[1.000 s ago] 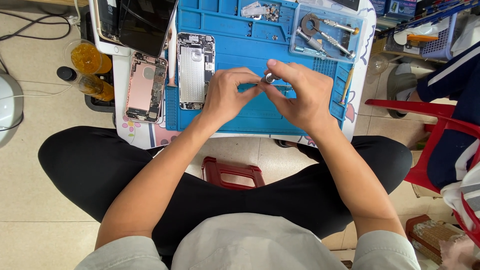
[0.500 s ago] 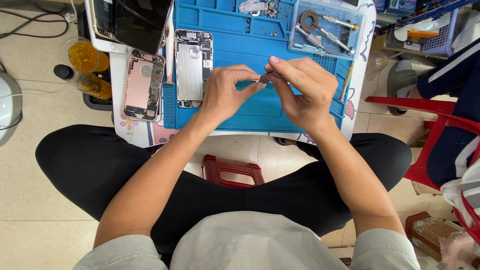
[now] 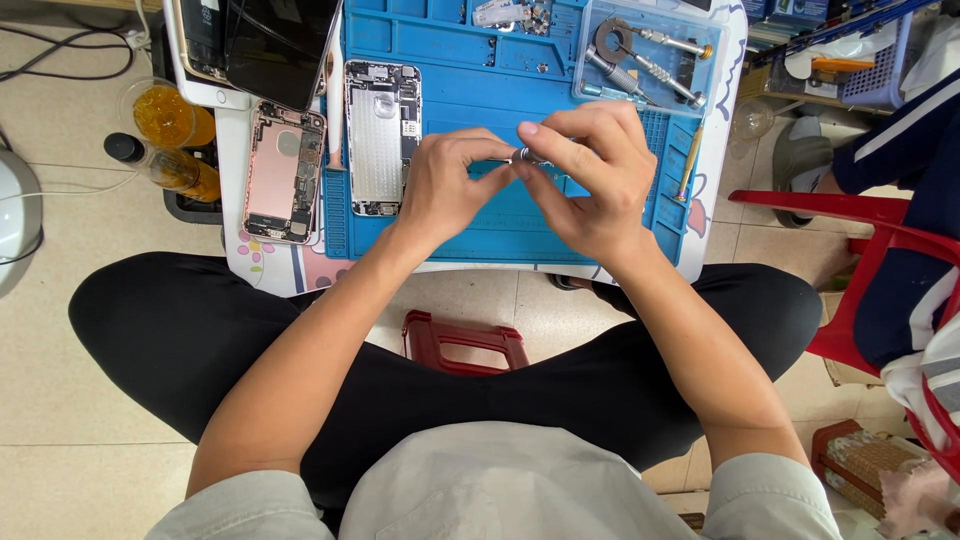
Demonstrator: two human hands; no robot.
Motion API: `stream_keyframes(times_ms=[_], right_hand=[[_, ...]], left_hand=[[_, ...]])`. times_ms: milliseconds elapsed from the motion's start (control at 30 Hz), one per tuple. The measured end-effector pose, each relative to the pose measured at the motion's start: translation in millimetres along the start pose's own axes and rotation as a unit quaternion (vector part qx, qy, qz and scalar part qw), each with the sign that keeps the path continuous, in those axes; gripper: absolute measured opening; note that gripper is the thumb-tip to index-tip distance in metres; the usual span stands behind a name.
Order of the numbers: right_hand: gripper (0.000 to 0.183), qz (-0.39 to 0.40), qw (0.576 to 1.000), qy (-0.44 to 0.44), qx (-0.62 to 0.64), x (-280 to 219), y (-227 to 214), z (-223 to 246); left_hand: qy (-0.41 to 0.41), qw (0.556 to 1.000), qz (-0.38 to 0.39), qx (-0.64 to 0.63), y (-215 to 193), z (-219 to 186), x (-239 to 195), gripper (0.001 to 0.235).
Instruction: The person disassembles a white smartphone on a blue work mat. They use a prying tool to separate the screen, remove the battery, and detach the motherboard. They then use tweezers and a screwdriver to remove small components from the motherboard.
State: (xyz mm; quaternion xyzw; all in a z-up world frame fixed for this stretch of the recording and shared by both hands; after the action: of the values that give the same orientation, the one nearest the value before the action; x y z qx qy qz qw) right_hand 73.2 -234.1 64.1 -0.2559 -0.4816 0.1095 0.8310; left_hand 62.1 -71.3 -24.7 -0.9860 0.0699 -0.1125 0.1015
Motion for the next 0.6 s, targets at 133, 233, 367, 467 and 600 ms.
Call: stream_keyframes(times_ms=[133, 233, 367, 467, 600], right_hand=[[0.033, -0.002, 1.000, 0.008, 0.011, 0.4, -0.1, 0.8], [0.031, 0.013, 0.999, 0.025, 0.026, 3.1, 0.1, 2.0], [0.031, 0.029, 0.999, 0.026, -0.010, 0.7, -2.5, 5.0], [0.030, 0.060, 0.997, 0.045, -0.018, -0.8, -1.8, 6.0], [0.035, 0.049, 0.997, 0.045, -0.031, -4.7, -2.4, 3.5]], left_hand=[[-0.001, 1.000, -0.001, 0.000, -2.4, -12.0, 2.3, 0.020], [-0.004, 1.000, -0.005, 0.004, -2.7, -12.1, 1.7, 0.022], [0.006, 0.999, -0.014, 0.032, 2.6, -6.1, 1.0, 0.009], [0.025, 0.997, -0.027, 0.067, 4.9, -4.1, 0.8, 0.010], [0.024, 0.997, -0.020, 0.076, 6.1, 0.0, -0.3, 0.009]])
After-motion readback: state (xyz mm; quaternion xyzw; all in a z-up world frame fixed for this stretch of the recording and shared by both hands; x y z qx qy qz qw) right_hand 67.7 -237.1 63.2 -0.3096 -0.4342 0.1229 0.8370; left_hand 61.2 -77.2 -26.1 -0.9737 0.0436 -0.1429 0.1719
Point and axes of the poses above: each hand's wrist, its own x-axis towards the middle knuckle, its own y-axis out of the palm, z = x × y, the point moved 4 cm from there along x, towards the middle knuckle, and after that the axes turned 2 degrees about -x, right-handed, at the moved point
